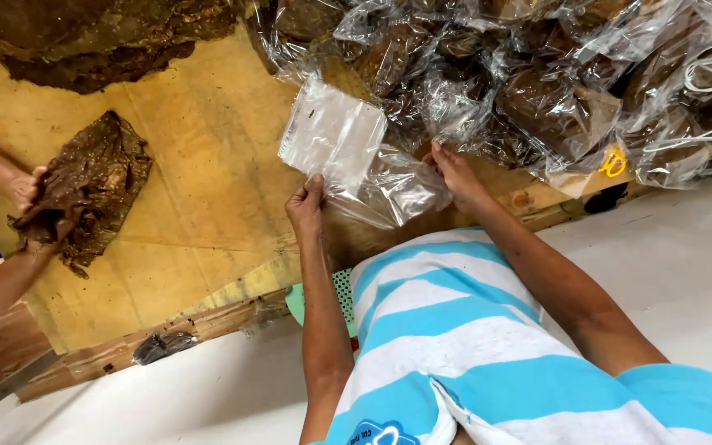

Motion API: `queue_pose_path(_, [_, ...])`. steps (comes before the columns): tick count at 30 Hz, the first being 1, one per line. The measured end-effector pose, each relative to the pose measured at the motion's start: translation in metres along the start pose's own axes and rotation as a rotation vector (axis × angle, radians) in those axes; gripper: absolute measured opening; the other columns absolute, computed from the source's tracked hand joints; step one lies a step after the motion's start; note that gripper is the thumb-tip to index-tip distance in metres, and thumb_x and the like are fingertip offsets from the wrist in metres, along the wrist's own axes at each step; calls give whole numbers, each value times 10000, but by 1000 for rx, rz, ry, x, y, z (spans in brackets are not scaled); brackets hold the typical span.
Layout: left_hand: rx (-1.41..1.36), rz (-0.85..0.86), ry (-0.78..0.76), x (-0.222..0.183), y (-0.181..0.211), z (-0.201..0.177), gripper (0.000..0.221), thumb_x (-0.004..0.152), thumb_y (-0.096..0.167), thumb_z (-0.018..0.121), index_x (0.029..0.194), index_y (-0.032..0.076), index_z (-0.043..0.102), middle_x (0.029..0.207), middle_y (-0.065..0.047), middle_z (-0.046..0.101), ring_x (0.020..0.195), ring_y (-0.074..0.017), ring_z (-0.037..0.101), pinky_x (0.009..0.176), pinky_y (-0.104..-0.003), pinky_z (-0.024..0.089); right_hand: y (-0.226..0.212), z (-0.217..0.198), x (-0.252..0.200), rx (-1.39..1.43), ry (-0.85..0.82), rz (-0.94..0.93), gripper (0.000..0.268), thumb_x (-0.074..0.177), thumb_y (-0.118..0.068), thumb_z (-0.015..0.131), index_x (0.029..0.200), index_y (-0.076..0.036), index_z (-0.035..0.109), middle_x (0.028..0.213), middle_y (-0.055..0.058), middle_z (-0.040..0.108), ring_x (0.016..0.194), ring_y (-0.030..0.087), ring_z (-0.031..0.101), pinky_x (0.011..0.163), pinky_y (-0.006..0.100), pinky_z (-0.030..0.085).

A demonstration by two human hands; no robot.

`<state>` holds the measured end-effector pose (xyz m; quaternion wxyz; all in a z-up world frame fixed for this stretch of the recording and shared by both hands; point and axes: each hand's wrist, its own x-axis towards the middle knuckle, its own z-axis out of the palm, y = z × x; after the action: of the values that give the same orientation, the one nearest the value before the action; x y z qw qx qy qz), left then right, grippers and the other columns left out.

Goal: The person places rolled brown food items into clear plastic bags and sets them aside. Another person folds a large sheet of the same material on the table. The camera wearer handles the items one at a time, placing each into a bag and stacking the finished packages.

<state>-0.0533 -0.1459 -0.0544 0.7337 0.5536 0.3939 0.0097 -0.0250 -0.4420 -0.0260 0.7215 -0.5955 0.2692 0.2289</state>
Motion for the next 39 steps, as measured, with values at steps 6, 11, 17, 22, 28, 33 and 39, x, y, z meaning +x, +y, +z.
queue_pose_path(6, [107,92,4,-30,34,23,213,767,148,950,762,100,742,612,27,650,558,-11,584,552,-152,480,-63,21,-65,-384,177,-460,448,1024,-372,757,1291,-42,612,1224,158,572,1210,290,565,1018,406,448])
queue_pose_path(11, [169,176,-199,-76,67,61,285,695,100,985,823,103,730,733,2,706,703,-41,626,669,-219,526,-58,51,-71,-502,-72,-620,211,925,-284,847,1048,-127,780,905,27,743,887,146,706,840,283,552])
queue_pose_path(17, [163,121,-437,-83,45,84,344,609,17,987,771,52,686,658,18,633,636,-42,577,603,-199,498,-45,70,-40,-119,-180,-313,109,926,-159,819,920,-71,754,672,-3,667,573,32,567,478,175,456])
queue_pose_path(22, [145,92,-336,-62,79,76,295,701,62,935,728,131,649,629,30,631,561,-33,587,551,-184,492,-63,32,-46,107,23,-224,93,938,-113,803,911,-64,728,678,13,670,506,67,619,408,203,520])
queue_pose_path(28, [399,251,5,57,72,19,310,715,122,950,756,120,643,629,-26,645,480,-115,630,467,-262,527,-87,-41,-52,560,-183,-320,73,1023,-153,649,978,-123,698,1093,108,739,1061,280,726,906,419,578])
queue_pose_path(33, [730,353,210,130,84,-22,199,689,201,900,698,207,702,576,23,682,453,-134,686,435,-285,512,-96,-96,-60,732,-353,-254,292,1070,-473,512,1142,-246,682,1405,74,680,1455,418,552,1122,661,489])
queue_pose_path(39, [924,453,232,116,117,-8,574,726,353,956,1204,248,657,957,-50,800,864,-284,786,792,-440,606,-106,-62,-62,1188,-709,-103,518,1092,-485,460,1282,-47,663,1430,272,614,1427,503,504,1073,734,450])
